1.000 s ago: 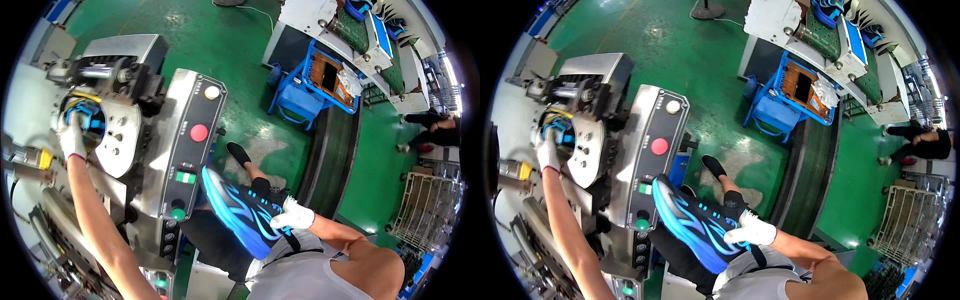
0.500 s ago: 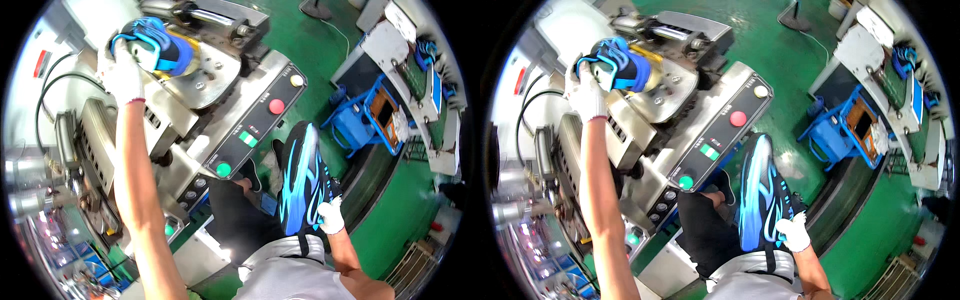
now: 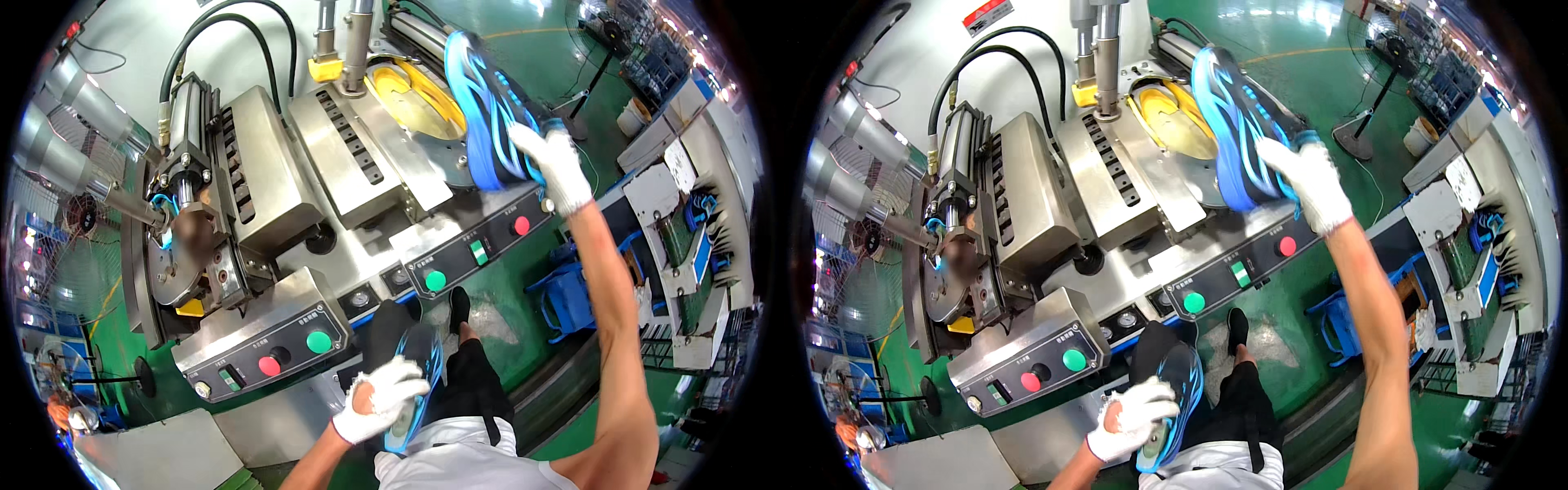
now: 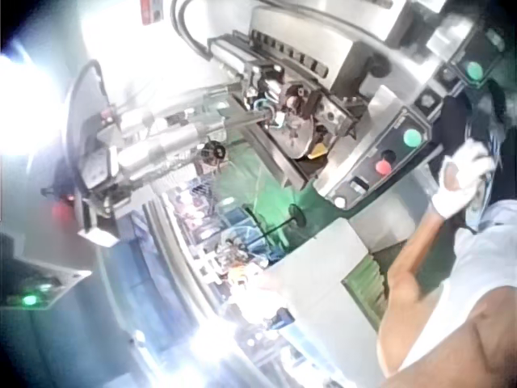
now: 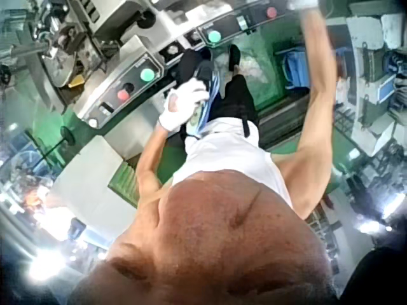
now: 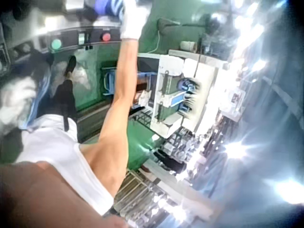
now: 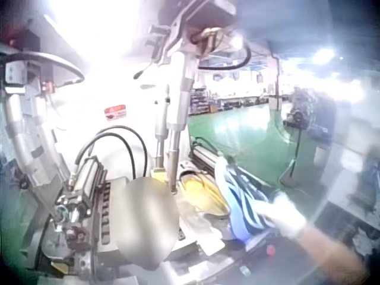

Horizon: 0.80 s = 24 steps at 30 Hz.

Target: The person repeatedly picks up blue and black sneakers from a conveyor belt and places them into a machine. They operate the machine by pressing a green button, then remove the processed sneakers and place them onto a nearby blue cart. The cycle of picking, processing, and moving the sneakers continues throughout the video.

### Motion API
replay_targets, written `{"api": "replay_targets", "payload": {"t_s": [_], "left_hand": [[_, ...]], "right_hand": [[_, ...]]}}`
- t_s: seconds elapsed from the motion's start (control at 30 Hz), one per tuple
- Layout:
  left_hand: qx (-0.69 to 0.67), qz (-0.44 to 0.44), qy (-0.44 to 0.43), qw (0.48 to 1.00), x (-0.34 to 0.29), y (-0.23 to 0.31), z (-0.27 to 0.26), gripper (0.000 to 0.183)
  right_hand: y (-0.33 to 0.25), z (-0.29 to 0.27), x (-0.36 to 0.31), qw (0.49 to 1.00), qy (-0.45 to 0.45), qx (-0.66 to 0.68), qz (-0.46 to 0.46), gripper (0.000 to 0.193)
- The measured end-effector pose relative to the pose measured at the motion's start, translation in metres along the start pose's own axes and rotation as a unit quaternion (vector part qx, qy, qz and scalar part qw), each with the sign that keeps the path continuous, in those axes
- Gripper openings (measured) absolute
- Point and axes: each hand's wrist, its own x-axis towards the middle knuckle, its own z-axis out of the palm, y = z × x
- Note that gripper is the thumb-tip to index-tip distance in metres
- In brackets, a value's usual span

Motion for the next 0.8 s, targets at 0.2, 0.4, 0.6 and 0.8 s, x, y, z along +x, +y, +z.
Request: {"api": "replay_targets", "payload": {"t_s": [0.2,0.4,0.6,0.8], "left_hand": [[-0.031,-0.037,-0.014,0.999,-0.061,-0.034,0.021,0.046],[-0.092,-0.061,0.028,0.993,-0.065,-0.053,0.013,0.047],[-0.096,-0.053,0.006,0.994,-0.076,-0.06,0.025,0.047],[-0.098,-0.051,0.022,0.994,-0.068,-0.054,0.02,0.043]], "right_hand": [[-0.068,0.103,0.143,0.934,-0.158,-0.311,-0.073,0.074],[-0.046,0.206,0.185,0.839,-0.188,-0.497,-0.117,0.063],[-0.002,0.197,0.177,0.853,-0.172,-0.473,-0.136,0.073],[-0.018,0.18,0.167,0.831,-0.23,-0.485,-0.145,0.073]]}}
